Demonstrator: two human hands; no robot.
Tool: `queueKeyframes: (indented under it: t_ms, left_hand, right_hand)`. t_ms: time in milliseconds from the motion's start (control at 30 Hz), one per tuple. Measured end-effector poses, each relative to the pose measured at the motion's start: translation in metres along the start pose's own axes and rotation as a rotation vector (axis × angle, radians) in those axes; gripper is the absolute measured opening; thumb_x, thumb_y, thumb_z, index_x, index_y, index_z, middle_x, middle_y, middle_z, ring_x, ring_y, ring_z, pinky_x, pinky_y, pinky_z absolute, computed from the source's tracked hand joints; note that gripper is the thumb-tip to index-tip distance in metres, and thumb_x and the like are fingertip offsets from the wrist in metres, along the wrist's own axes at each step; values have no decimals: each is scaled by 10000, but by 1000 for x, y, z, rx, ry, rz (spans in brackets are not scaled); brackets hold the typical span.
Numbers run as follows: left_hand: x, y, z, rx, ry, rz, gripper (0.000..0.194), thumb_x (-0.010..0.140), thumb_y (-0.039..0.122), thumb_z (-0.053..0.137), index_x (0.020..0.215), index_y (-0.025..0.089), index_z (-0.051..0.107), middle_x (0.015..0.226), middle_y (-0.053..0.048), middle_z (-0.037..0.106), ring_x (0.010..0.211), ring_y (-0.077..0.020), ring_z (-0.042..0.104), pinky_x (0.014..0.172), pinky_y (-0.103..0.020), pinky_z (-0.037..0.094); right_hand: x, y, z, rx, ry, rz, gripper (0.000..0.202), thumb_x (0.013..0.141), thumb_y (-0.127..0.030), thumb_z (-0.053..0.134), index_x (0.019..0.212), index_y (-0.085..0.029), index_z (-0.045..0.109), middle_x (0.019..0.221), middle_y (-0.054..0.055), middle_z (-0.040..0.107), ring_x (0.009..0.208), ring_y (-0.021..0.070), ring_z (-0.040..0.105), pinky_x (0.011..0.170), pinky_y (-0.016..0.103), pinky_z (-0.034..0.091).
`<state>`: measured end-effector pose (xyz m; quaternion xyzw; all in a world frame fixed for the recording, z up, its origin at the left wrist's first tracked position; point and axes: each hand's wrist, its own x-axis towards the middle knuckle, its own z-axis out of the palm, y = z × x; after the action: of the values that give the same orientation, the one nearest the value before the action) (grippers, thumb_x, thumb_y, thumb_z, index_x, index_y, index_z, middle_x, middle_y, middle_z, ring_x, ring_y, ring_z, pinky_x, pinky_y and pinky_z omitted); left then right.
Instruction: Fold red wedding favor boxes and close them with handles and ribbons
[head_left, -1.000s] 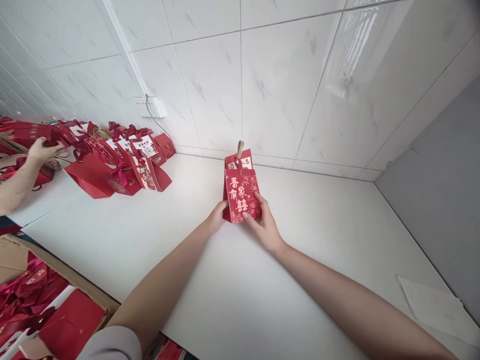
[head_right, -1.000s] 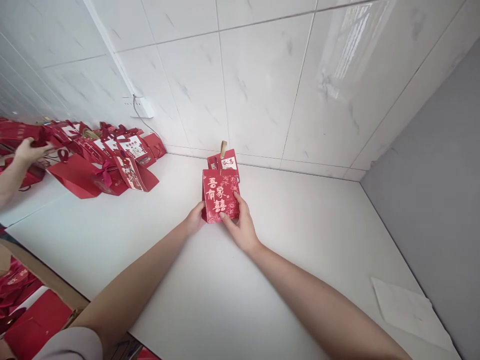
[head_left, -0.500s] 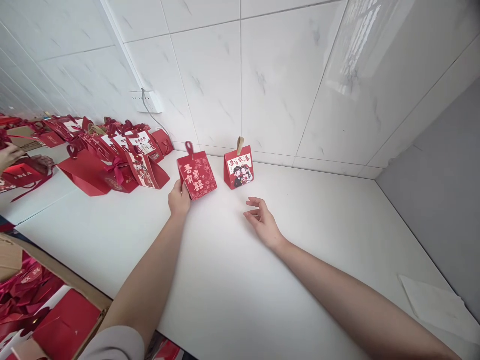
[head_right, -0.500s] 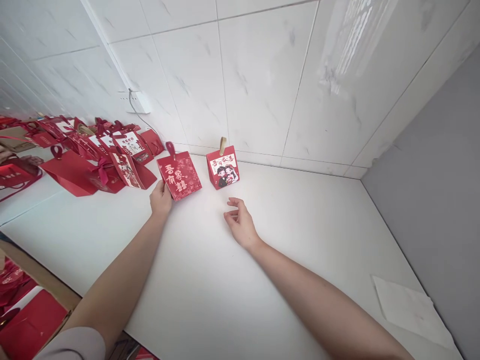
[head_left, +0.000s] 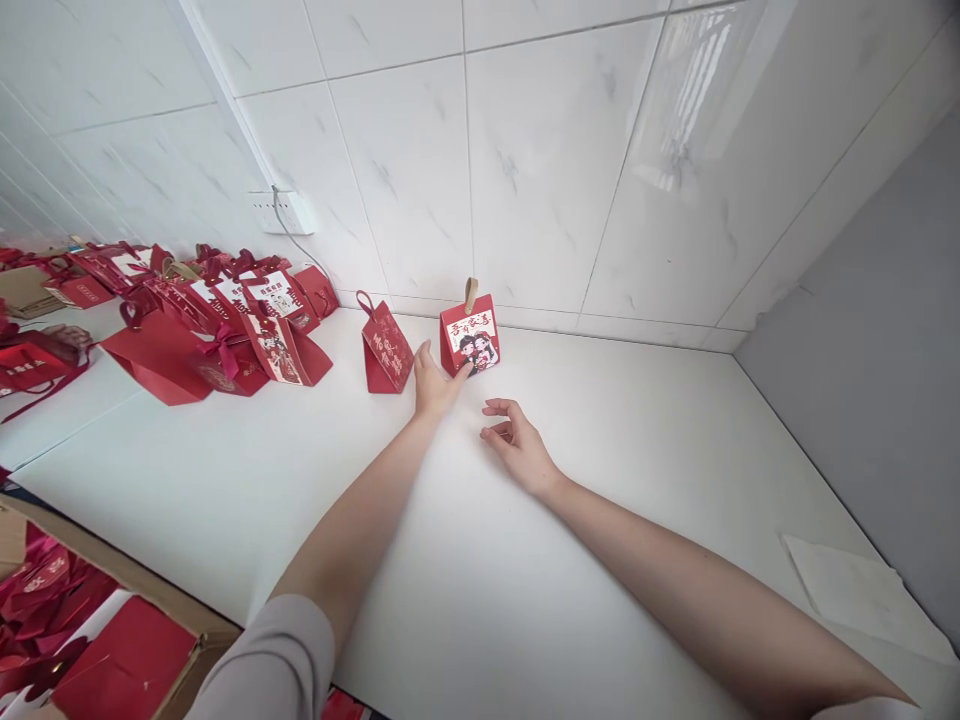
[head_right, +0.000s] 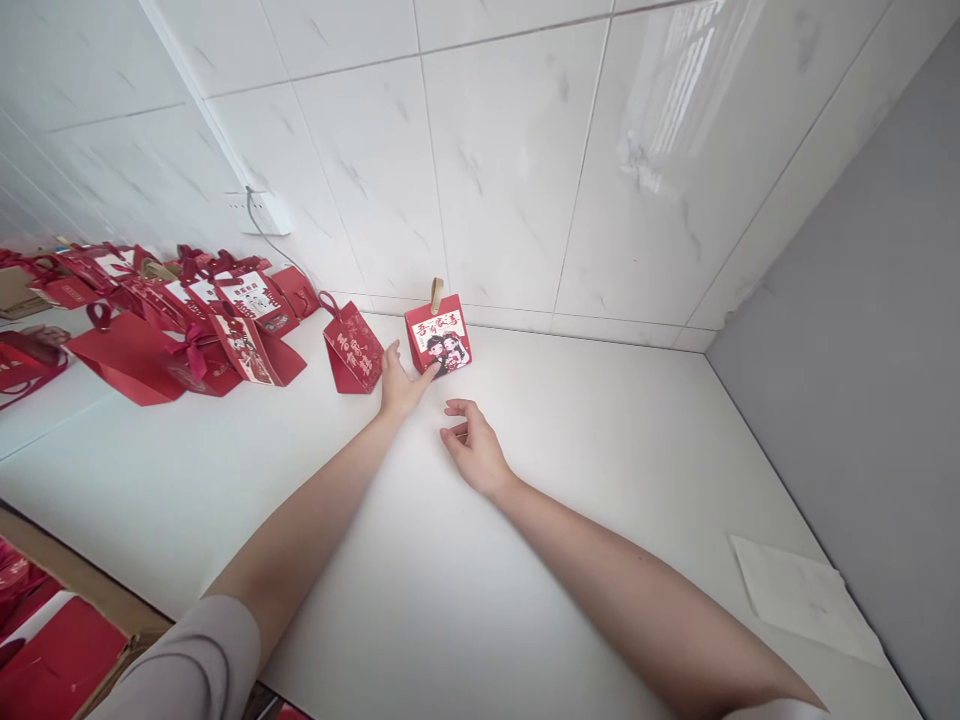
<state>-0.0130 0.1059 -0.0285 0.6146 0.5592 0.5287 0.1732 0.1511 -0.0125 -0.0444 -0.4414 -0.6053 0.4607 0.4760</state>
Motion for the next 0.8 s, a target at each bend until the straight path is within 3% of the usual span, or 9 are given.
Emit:
queueKeyframes:
  t_ms: [100, 200, 267, 367, 467, 533, 667, 800]
  left_hand:
    - [11, -12, 4, -101, -92, -210, 640, 639, 495, 825, 1134, 172, 582, 1221, -181, 632, 1190, -333, 578, 1037, -470, 410]
    - [9, -15, -5, -162, -125, -209, 493, 731, 581, 712, 1002, 184, 598, 1087, -131, 686, 1070, -290, 631, 975, -432, 452]
    - [3, -12, -10, -242, -178, -198, 448, 802, 608, 601, 970, 193, 596, 1053, -98, 699, 1028, -255, 650, 931, -392, 486]
    - [-7, -1, -12, -382, -339, -165, 475, 792, 604, 583, 1026, 191, 607, 1066, -80, 716, 989, -246, 677, 856, -364, 536]
    - [-18, 11, -4, -563, -543, -168, 577, 741, 560, 691, 1155, 169, 602, 1144, -122, 713, 1022, -290, 686, 856, -392, 553]
    - [-25, 16, 3, -650, -602, -178, 600, 745, 523, 732, 1201, 159, 591, 1201, -146, 696, 1057, -311, 678, 890, -413, 546]
    - [-33, 19, 13, -546, -506, -128, 555, 796, 538, 699, 1197, 165, 609, 1200, -135, 699, 1068, -310, 672, 908, -416, 532]
    - [-37, 18, 12, -397, -431, -17, 507, 880, 584, 566, 1172, 175, 635, 1143, -106, 721, 1026, -287, 677, 863, -373, 523]
  right_hand:
    - [3, -2, -2, 6, 14, -6, 395, 873, -348, 558, 1236, -236, 447, 1291, 99, 549, 974, 178, 620, 816, 356, 532]
    - [14, -2, -16, -35, 81, -74, 427, 862, -384, 593, 1240, -242, 454, 1354, 118, 514, 1140, 231, 575, 907, 416, 519]
    - [23, 0, -30, -92, 155, -137, 543, 839, -440, 647, 1305, -258, 435, 1435, 125, 459, 1285, 270, 491, 1044, 488, 442]
    - [32, 3, -48, 14, 164, -100, 701, 849, -545, 646, 1429, -308, 333, 1576, 95, 328, 1396, 281, 411, 1112, 494, 396]
    - [33, 4, -53, 118, 75, -110, 683, 902, -579, 564, 1470, -307, 299, 1560, 85, 382, 1295, 257, 529, 1037, 442, 488]
    - [30, 3, -51, 99, 81, -145, 639, 934, -570, 518, 1470, -283, 322, 1516, 84, 451, 1272, 247, 548, 1043, 424, 488]
    - [29, -1, -50, 41, 196, -121, 558, 972, -582, 421, 1423, -253, 393, 1432, 82, 542, 1283, 240, 540, 1069, 402, 456]
    - [32, -2, -51, 5, 231, -106, 531, 989, -600, 338, 1391, -266, 428, 1388, 70, 578, 1256, 234, 560, 1055, 389, 451]
